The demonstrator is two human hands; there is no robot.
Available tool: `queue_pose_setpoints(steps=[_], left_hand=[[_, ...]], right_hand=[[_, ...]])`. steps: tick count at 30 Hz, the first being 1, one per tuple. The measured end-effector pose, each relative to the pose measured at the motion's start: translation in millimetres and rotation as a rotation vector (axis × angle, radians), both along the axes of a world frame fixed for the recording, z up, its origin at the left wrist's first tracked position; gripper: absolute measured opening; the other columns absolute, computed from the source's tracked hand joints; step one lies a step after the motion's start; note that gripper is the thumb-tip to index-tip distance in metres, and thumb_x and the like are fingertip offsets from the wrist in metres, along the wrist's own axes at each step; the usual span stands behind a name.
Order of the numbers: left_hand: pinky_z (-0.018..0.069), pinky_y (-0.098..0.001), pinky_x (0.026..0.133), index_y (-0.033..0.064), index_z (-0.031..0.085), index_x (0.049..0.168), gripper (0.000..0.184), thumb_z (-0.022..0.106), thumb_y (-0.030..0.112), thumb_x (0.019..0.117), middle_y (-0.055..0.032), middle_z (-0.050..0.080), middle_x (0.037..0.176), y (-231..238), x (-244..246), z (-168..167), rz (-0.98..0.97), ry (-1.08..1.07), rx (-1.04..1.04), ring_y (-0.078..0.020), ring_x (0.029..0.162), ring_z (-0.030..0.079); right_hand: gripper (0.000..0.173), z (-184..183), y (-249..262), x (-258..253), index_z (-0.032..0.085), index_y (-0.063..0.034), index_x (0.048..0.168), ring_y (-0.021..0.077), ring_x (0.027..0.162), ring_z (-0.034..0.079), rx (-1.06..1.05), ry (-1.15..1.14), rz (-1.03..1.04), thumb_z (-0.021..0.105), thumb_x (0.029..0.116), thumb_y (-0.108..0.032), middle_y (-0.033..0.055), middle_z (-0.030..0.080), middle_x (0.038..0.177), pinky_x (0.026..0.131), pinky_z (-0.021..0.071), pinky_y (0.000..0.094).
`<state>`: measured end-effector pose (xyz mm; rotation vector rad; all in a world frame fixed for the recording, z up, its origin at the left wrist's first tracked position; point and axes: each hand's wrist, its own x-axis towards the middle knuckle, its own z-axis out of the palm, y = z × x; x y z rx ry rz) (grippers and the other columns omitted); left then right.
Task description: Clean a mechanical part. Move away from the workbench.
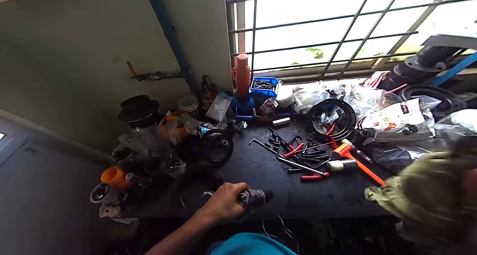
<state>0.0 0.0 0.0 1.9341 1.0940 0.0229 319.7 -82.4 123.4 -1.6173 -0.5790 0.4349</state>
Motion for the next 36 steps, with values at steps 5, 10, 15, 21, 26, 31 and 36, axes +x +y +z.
queue_pose_setpoints(steps=[5,10,15,21,26,31,36], left_hand=[[0.0556,-0.0391,0.088,0.0052,0.069,0.119,0.036,0.074,0.025,0.0892,-0.0107,0.073,0.104,6,5,12,0.067,-0.167,0.048,-0.0177,0.095,0.069],[0.0576,-0.0242,0.086,0.0086,0.074,0.114,0.031,0.078,0.023,0.0868,0.0013,0.074,0.102,6,10,21,0.109,-0.445,0.097,-0.0014,0.094,0.068],[0.0616,-0.0249,0.080,0.0128,0.076,0.110,0.027,0.080,0.017,0.0835,0.0038,0.075,0.100,2,-2,40,0.256,-0.685,0.128,-0.0058,0.088,0.071],[0.0609,-0.0232,0.076,0.0195,0.076,0.109,0.027,0.081,0.022,0.0832,0.0025,0.075,0.096,-8,-1,23,0.505,-0.994,0.047,-0.0050,0.084,0.070],[0.0606,-0.0213,0.072,0.0189,0.074,0.108,0.019,0.075,0.023,0.0894,0.0050,0.074,0.092,-6,-11,13,0.527,-0.917,0.065,-0.0032,0.079,0.070],[0.0605,-0.0217,0.075,0.0132,0.072,0.110,0.020,0.072,0.018,0.0913,0.0045,0.073,0.093,8,-17,13,0.410,-0.755,0.158,-0.0040,0.081,0.069],[0.0595,-0.0210,0.079,0.0105,0.072,0.110,0.022,0.075,0.017,0.0892,0.0054,0.072,0.099,11,-10,17,0.188,-0.602,0.226,-0.0021,0.086,0.068]], right_hand=[[0.018,-118,9,-57,0.071,-0.0167,0.102,-0.0069,0.085,0.065,0.132,-0.209,0.731,0.054,0.1035,-0.025,-0.0154,0.070,0.089,0.079,0.0571,0.0185],[0.034,-184,51,-74,0.067,-0.0085,0.110,0.0220,0.106,0.065,0.336,-0.839,0.762,0.063,0.0977,-0.040,0.0108,0.068,0.106,0.097,0.0517,0.0412],[0.033,-227,43,-49,0.067,-0.0073,0.115,0.0055,0.082,0.071,0.018,-0.023,0.830,0.074,0.0889,-0.027,-0.0021,0.074,0.092,0.076,0.0616,0.0286],[0.060,-236,23,-111,0.058,-0.0069,0.118,0.0181,0.081,0.073,0.227,1.029,0.613,0.090,0.0749,-0.034,0.0093,0.073,0.092,0.076,0.0626,0.0391],[0.030,-211,30,-90,0.067,-0.0109,0.103,0.0107,0.066,0.068,0.173,0.744,0.555,0.080,0.0848,-0.031,0.0027,0.070,0.076,0.064,0.0611,0.0319],[0.013,-173,49,-47,0.071,-0.0134,0.097,0.0024,0.067,0.066,0.025,0.032,0.796,0.072,0.0891,-0.023,-0.0062,0.071,0.078,0.063,0.0582,0.0239],[0.020,-123,72,-43,0.070,-0.0061,0.102,0.0168,0.075,0.071,-0.073,-0.625,1.095,0.076,0.0872,-0.019,0.0050,0.071,0.081,0.070,0.0584,0.0422]])
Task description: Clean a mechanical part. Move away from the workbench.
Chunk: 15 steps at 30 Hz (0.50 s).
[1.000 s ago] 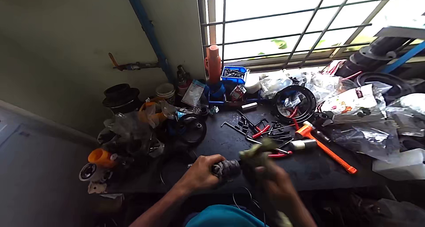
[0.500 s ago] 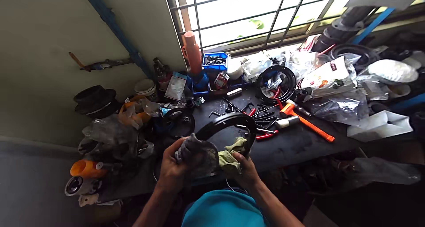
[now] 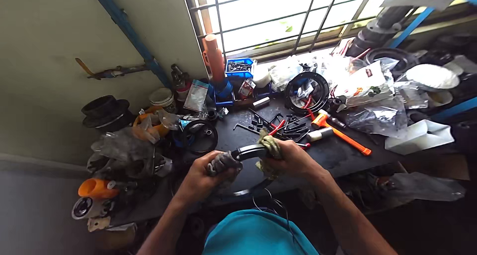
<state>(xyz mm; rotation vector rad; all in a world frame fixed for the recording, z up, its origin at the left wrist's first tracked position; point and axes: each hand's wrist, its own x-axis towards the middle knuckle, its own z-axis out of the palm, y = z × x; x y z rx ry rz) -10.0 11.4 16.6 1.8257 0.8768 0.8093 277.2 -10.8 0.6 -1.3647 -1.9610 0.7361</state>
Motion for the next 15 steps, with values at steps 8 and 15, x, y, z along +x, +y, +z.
queue_pose_setpoints(steps=[8,15], left_hand=[[0.0596,-0.0211,0.077,0.0113,0.072,0.105,0.023,0.078,0.024,0.0860,0.0057,0.072,0.095,-13,11,-4,0.011,0.023,0.158,-0.0011,0.085,0.068],[0.0595,-0.0190,0.073,0.0208,0.074,0.106,0.020,0.079,0.027,0.0874,0.0092,0.072,0.093,-22,-7,2,0.243,-0.308,0.056,-0.0005,0.081,0.068]], right_hand=[[0.018,6,7,-35,0.065,-0.0067,0.084,0.0192,0.062,0.065,0.466,-0.128,0.122,0.077,0.0725,-0.012,0.0041,0.062,0.069,0.053,0.0536,0.0382],[0.031,-81,-10,-41,0.070,-0.0106,0.109,0.0074,0.078,0.070,-0.198,1.048,-0.300,0.082,0.0821,-0.021,-0.0004,0.074,0.091,0.069,0.0610,0.0287]])
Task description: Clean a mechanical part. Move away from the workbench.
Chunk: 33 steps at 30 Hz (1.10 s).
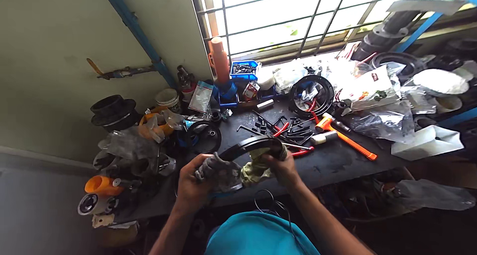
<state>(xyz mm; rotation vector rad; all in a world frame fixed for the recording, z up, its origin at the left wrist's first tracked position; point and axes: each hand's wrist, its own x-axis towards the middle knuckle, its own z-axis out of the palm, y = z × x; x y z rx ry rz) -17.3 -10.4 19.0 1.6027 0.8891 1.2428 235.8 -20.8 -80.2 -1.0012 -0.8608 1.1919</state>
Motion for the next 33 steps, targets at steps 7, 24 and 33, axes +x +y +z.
queue_pose_setpoints(steps=[7,24,33], left_hand=[[0.0609,-0.0216,0.075,0.0165,0.070,0.109,0.017,0.069,0.027,0.0953,0.0067,0.073,0.092,-6,1,-20,0.071,-0.155,-0.197,-0.0028,0.081,0.070],[0.0594,-0.0197,0.075,0.0131,0.073,0.104,0.029,0.074,0.035,0.0863,0.0091,0.072,0.090,2,28,-11,-0.100,0.441,0.075,0.0033,0.082,0.068],[0.0574,-0.0144,0.076,0.0302,0.072,0.105,0.019,0.076,0.040,0.0886,0.0195,0.072,0.093,-11,9,-17,0.116,-0.062,0.045,0.0054,0.084,0.067]], right_hand=[[0.031,-4,-26,-18,0.063,-0.0068,0.098,0.0120,0.061,0.067,-0.248,0.266,-0.117,0.079,0.0805,-0.026,0.0032,0.068,0.071,0.060,0.0600,0.0315],[0.012,87,19,-13,0.064,-0.0079,0.077,0.0228,0.062,0.063,0.770,-1.349,0.090,0.076,0.0739,-0.008,0.0049,0.059,0.065,0.055,0.0520,0.0398],[0.026,-23,-6,-37,0.061,-0.0044,0.113,0.0155,0.077,0.069,-0.203,0.377,-0.016,0.069,0.0900,-0.014,0.0075,0.071,0.089,0.070,0.0602,0.0364]])
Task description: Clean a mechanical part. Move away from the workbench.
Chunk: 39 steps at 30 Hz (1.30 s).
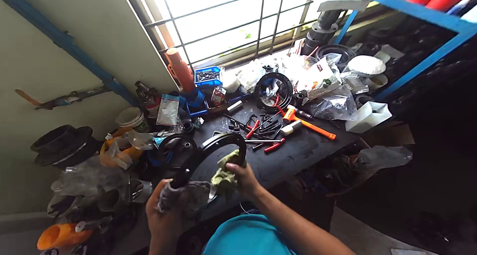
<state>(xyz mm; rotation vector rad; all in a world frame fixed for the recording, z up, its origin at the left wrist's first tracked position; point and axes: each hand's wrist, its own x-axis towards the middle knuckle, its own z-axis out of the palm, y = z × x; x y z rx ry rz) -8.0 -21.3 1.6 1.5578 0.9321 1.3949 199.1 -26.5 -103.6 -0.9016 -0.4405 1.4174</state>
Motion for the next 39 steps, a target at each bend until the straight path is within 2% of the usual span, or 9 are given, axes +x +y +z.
queue_pose_setpoints(steps=[5,11,15,18,24,28,31,34,39], left_hand=[[0.0579,-0.0155,0.080,0.0296,0.072,0.112,0.019,0.070,0.039,0.0948,0.0165,0.074,0.099,0,-9,-10,-0.084,-0.072,-0.072,0.0039,0.088,0.069],[0.0577,-0.0152,0.077,0.0130,0.069,0.105,0.027,0.070,0.038,0.0940,0.0125,0.070,0.092,15,-1,1,-0.192,0.319,-0.007,0.0059,0.084,0.066],[0.0589,-0.0175,0.077,0.0085,0.070,0.105,0.029,0.074,0.034,0.0911,0.0062,0.072,0.092,14,15,-3,-0.242,0.437,0.015,0.0022,0.083,0.068],[0.0582,-0.0169,0.078,0.0075,0.069,0.105,0.036,0.074,0.039,0.0882,0.0053,0.072,0.091,10,26,-5,-0.188,0.521,0.062,0.0036,0.084,0.067],[0.0594,-0.0168,0.080,0.0093,0.072,0.106,0.029,0.077,0.032,0.0880,0.0064,0.073,0.095,9,20,7,-0.113,0.394,0.130,0.0021,0.086,0.069],[0.0596,-0.0175,0.081,0.0199,0.073,0.111,0.028,0.079,0.034,0.0876,0.0120,0.074,0.099,5,6,6,-0.034,0.172,0.130,0.0008,0.089,0.070],[0.0577,-0.0152,0.080,0.0266,0.074,0.111,0.026,0.077,0.038,0.0883,0.0159,0.073,0.098,4,7,0,0.008,-0.023,0.066,0.0037,0.088,0.068],[0.0580,-0.0160,0.080,0.0266,0.073,0.114,0.025,0.072,0.040,0.0927,0.0146,0.074,0.099,3,3,-7,-0.039,-0.076,-0.012,0.0034,0.088,0.069],[0.0587,-0.0193,0.081,0.0156,0.070,0.116,0.027,0.069,0.033,0.0960,0.0099,0.072,0.100,16,-2,-2,-0.087,0.139,-0.056,0.0002,0.089,0.068]], right_hand=[[0.026,4,-11,16,0.066,-0.0049,0.104,0.0148,0.075,0.071,0.049,0.081,0.069,0.077,0.0827,-0.015,0.0076,0.073,0.084,0.072,0.0612,0.0346],[0.021,42,9,77,0.073,-0.0036,0.103,0.0075,0.080,0.070,0.357,-0.884,0.174,0.078,0.0836,-0.010,0.0031,0.074,0.090,0.077,0.0599,0.0296],[0.023,89,18,63,0.069,-0.0024,0.093,0.0244,0.068,0.070,0.646,-1.526,0.156,0.081,0.0740,-0.008,0.0095,0.069,0.075,0.062,0.0575,0.0474],[0.010,113,17,32,0.065,-0.0084,0.082,0.0215,0.060,0.062,0.911,-1.765,0.142,0.075,0.0785,-0.007,0.0037,0.059,0.064,0.053,0.0499,0.0388],[0.027,69,30,54,0.068,-0.0030,0.092,0.0183,0.072,0.069,0.645,-1.255,0.008,0.082,0.0710,-0.009,0.0077,0.069,0.079,0.064,0.0582,0.0406],[0.024,4,13,28,0.065,-0.0067,0.111,0.0099,0.075,0.067,0.147,-0.355,-0.050,0.067,0.0891,-0.014,0.0021,0.071,0.089,0.066,0.0584,0.0314],[0.046,-9,-4,-2,0.066,-0.0167,0.111,0.0137,0.082,0.072,0.026,0.282,0.034,0.084,0.0775,-0.042,0.0035,0.074,0.091,0.074,0.0618,0.0360],[0.032,4,-9,4,0.065,-0.0163,0.109,0.0115,0.076,0.072,0.040,0.185,-0.016,0.078,0.0832,-0.029,0.0020,0.074,0.085,0.070,0.0619,0.0333],[0.015,31,13,54,0.069,-0.0106,0.089,0.0043,0.063,0.064,0.119,-0.574,-0.036,0.066,0.0753,-0.006,-0.0034,0.069,0.073,0.058,0.0563,0.0274]])
